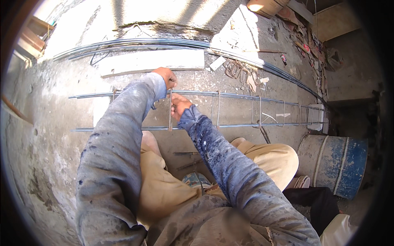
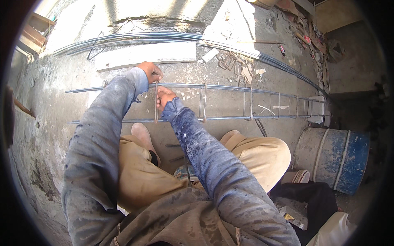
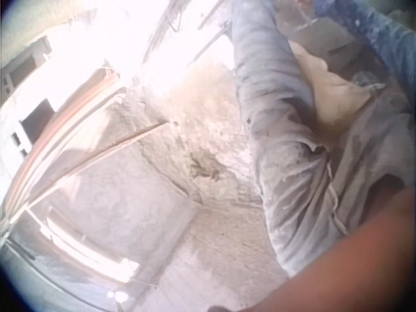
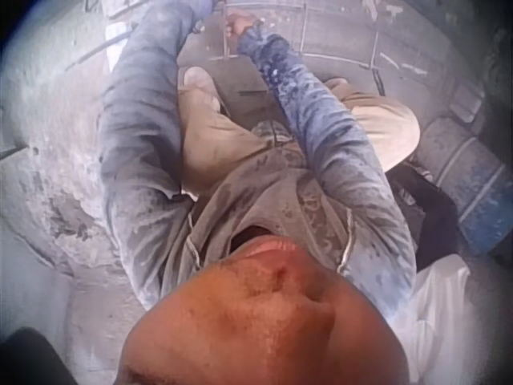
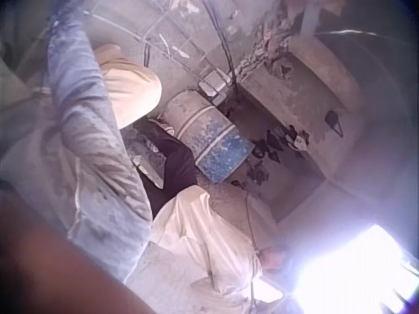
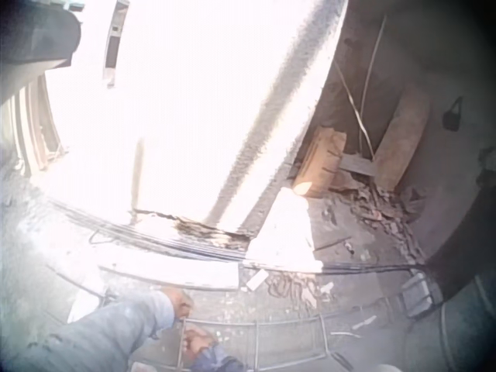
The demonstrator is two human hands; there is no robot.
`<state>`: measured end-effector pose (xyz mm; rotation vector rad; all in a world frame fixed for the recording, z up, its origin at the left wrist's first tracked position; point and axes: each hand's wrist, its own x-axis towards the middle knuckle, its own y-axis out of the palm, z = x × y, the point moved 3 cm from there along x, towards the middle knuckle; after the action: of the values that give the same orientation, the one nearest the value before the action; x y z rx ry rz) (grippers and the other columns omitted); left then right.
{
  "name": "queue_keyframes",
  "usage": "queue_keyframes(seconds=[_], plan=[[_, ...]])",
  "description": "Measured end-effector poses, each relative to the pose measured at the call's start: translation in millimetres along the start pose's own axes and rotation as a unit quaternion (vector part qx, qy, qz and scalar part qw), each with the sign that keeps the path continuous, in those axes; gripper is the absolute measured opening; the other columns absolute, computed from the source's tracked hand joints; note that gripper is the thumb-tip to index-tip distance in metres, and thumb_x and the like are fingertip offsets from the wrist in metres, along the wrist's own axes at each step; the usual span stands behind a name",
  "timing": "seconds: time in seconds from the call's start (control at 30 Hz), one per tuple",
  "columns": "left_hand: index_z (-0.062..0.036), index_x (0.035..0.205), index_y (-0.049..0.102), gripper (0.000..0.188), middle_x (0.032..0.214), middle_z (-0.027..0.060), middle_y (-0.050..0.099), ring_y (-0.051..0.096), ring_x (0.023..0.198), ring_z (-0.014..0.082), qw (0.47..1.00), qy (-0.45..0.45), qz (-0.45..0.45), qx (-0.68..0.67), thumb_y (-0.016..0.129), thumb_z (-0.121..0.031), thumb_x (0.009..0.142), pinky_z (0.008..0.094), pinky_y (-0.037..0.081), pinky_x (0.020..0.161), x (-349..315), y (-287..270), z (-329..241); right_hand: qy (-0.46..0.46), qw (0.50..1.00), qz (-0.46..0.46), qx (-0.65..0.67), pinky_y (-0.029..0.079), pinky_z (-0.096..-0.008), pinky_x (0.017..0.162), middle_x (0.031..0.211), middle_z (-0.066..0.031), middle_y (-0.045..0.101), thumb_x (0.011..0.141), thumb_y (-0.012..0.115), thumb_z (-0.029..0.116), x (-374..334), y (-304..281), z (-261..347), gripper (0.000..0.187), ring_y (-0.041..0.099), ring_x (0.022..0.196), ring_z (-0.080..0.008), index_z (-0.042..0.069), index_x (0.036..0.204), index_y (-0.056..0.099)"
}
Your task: The person assembles a rebar cage by hand, using pliers to twist thin wire around the intersections of long metal rods and short rectangular stirrups while sitting on the floor.
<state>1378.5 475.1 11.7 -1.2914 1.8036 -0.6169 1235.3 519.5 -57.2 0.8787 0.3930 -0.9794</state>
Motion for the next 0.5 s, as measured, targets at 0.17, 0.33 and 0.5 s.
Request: queue_keyframes(seconds=[0.17, 0.33, 0.5], plan=[[-0.0118, 0.090, 0.070, 0.016, 0.088, 0.0109, 0.068, 0.064, 0.085, 0.0273, 0.988, -0.033, -0.032, 0.144, 0.063, -0.015, 0.076, 0.0369, 0.051, 0.077, -10, -12, -18, -0.026, 0.999, -0.002, -0.024, 0.039, -0.0204, 0.048, 0.074, 0.0008, 0.056, 0.091, 0.045, 0.007, 0, 1, 2, 0.019, 0.043, 0.055, -0.0071, 0.003, 0.103, 0.060], [-0.0124, 0.088, 0.070, 0.018, 0.086, 0.0135, 0.067, 0.064, 0.085, 0.0290, 0.979, -0.047, -0.007, 0.198, 0.058, -0.018, 0.074, 0.0381, 0.051, 0.078, -30, -31, -35, -0.028, 0.994, 0.000, -0.103, 0.040, -0.0207, 0.048, 0.076, -0.0011, 0.058, 0.093, 0.045, 0.011, 3, -1, 4, 0.020, 0.045, 0.053, -0.0070, 0.001, 0.103, 0.059], [-0.0075, 0.098, 0.068, 0.031, 0.100, 0.0147, 0.065, 0.063, 0.094, 0.0292, 0.974, -0.125, 0.025, 0.187, 0.052, -0.028, 0.081, 0.0390, 0.049, 0.084, -36, -40, -52, -0.067, 0.994, -0.007, -0.092, 0.040, -0.0206, 0.049, 0.079, -0.0022, 0.061, 0.092, 0.046, 0.009, 2, -1, 5, 0.021, 0.044, 0.055, -0.0066, -0.001, 0.105, 0.060]])
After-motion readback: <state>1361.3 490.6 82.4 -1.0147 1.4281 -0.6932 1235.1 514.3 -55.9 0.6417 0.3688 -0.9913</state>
